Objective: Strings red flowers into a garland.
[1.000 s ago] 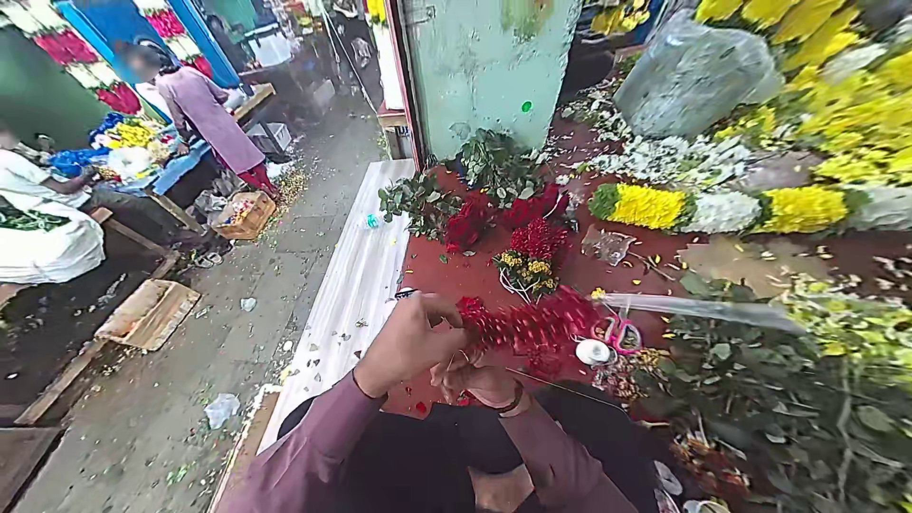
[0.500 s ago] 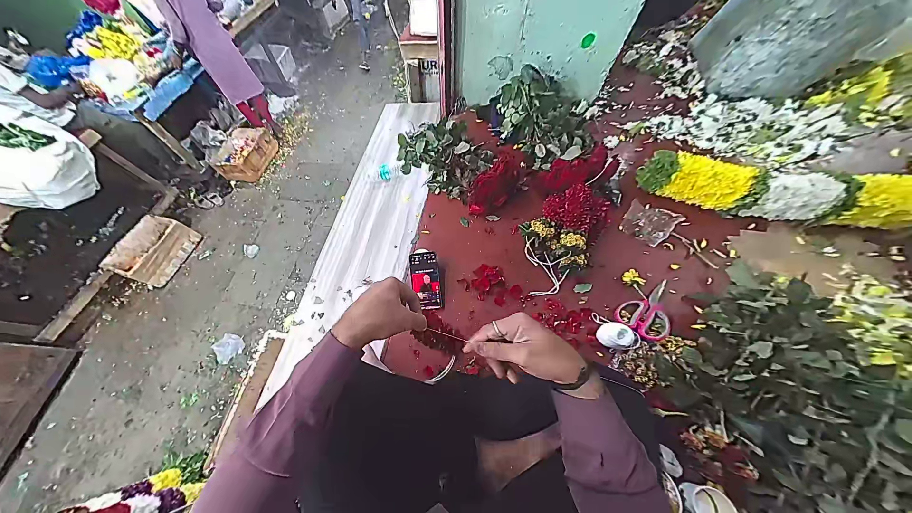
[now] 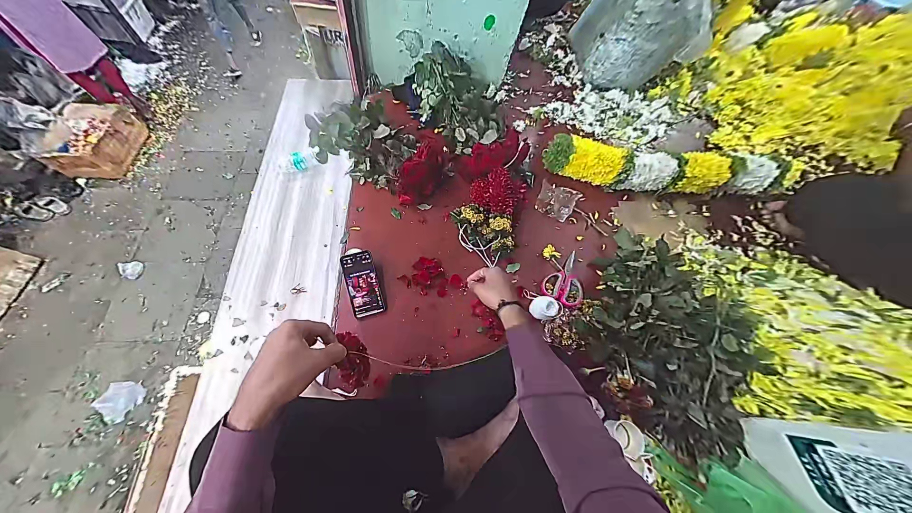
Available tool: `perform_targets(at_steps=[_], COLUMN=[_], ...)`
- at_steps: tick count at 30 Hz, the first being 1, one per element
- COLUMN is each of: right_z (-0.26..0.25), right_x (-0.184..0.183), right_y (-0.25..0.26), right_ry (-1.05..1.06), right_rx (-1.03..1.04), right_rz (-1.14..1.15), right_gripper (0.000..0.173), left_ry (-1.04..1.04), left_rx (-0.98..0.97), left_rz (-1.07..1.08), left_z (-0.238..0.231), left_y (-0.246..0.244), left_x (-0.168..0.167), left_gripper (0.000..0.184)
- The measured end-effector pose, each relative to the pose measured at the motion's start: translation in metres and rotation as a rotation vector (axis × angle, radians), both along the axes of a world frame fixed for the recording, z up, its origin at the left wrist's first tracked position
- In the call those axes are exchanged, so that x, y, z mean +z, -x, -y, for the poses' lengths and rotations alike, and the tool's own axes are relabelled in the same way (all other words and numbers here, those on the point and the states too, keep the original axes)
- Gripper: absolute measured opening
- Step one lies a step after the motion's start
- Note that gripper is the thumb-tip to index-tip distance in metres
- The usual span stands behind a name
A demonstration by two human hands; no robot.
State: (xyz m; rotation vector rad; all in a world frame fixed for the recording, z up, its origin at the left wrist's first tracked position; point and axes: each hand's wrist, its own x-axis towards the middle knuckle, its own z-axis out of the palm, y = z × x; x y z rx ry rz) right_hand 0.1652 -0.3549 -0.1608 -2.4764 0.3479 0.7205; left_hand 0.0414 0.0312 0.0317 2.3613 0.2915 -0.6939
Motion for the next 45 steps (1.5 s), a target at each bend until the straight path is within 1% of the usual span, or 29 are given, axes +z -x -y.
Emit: perform_targets(at_steps=[2,4,6,8,10,13,15,17,19,21,24,27,30,38,40,43,45], right_z=[-0.016,-0.024,-0.027,-0.027,-0.03,-0.055,-0.079,-0.099,-0.112,-0.119,-0.124,-0.127,-0.13,-0.134,-0.135,-0.129,-0.126], right_x=[-0.021,-0.039,-0.046,-0.038,-0.012,0.045,0.09,0.119,0.137,0.144,0.148,0.146,0.144,0.141,0.143,0.142,0.135], right_y=[-0.009,-0.015,-0.016,-0.01,-0.003,0.022,0.046,0.074,0.096,0.108,0.114,0.115,0.117,0.122,0.121,0.114,0.109], right_ry=[0.147,0.21,0.162,0.044,-0.162,-0.61,-0.854,-0.978,-0.984,-0.978,-0.981,-0.957,-0.928,-0.883,-0.958,-1.175,-1.226], right_rx=[0.014,0.053,0.07,-0.002,-0.109,-0.179,-0.135,-0.031,0.136,0.283,0.388,0.396,0.359,0.354,0.308,0.26,0.252], right_rz=[0.015,0.017,0.034,0.107,0.131,0.101,0.094,0.168,0.299,0.403,0.458,0.496,0.533,0.592,0.549,0.375,0.28], right_gripper=[0.025,0.034,0.028,0.021,0.021,0.02,0.018,0.014,0.017,0.027,0.04,0.044,0.045,0.042,0.044,0.059,0.066], left_ry=[0.071,0.155,0.224,0.277,0.313,0.394,0.463,0.543,0.63,0.717,0.803,0.856,0.882,0.872,0.859,0.838,0.853], left_rx=[0.027,0.059,0.099,0.15,0.173,0.171,0.165,0.183,0.234,0.293,0.334,0.311,0.301,0.323,0.333,0.37,0.406], left_rz=[-0.018,-0.058,-0.113,-0.125,-0.122,-0.114,-0.117,-0.119,-0.115,-0.095,-0.088,-0.091,-0.11,-0.125,-0.12,-0.099,-0.071], left_z=[0.001,0.002,0.002,0.003,0.004,0.005,0.008,0.012,0.017,0.023,0.031,0.038,0.041,0.043,0.044,0.042,0.039], left_y=[0.001,-0.001,-0.002,-0.001,0.0,0.006,0.009,0.013,0.014,0.014,0.012,0.013,0.013,0.013,0.014,0.013,0.013], left_x=[-0.008,-0.013,-0.015,-0.019,-0.019,-0.017,-0.018,-0.019,-0.018,-0.015,-0.016,-0.021,-0.022,-0.02,-0.018,-0.019,-0.019], left_gripper=[0.018,0.016,0.017,0.016,0.015,0.017,0.019,0.02,0.021,0.025,0.033,0.04,0.049,0.045,0.045,0.048,0.048])
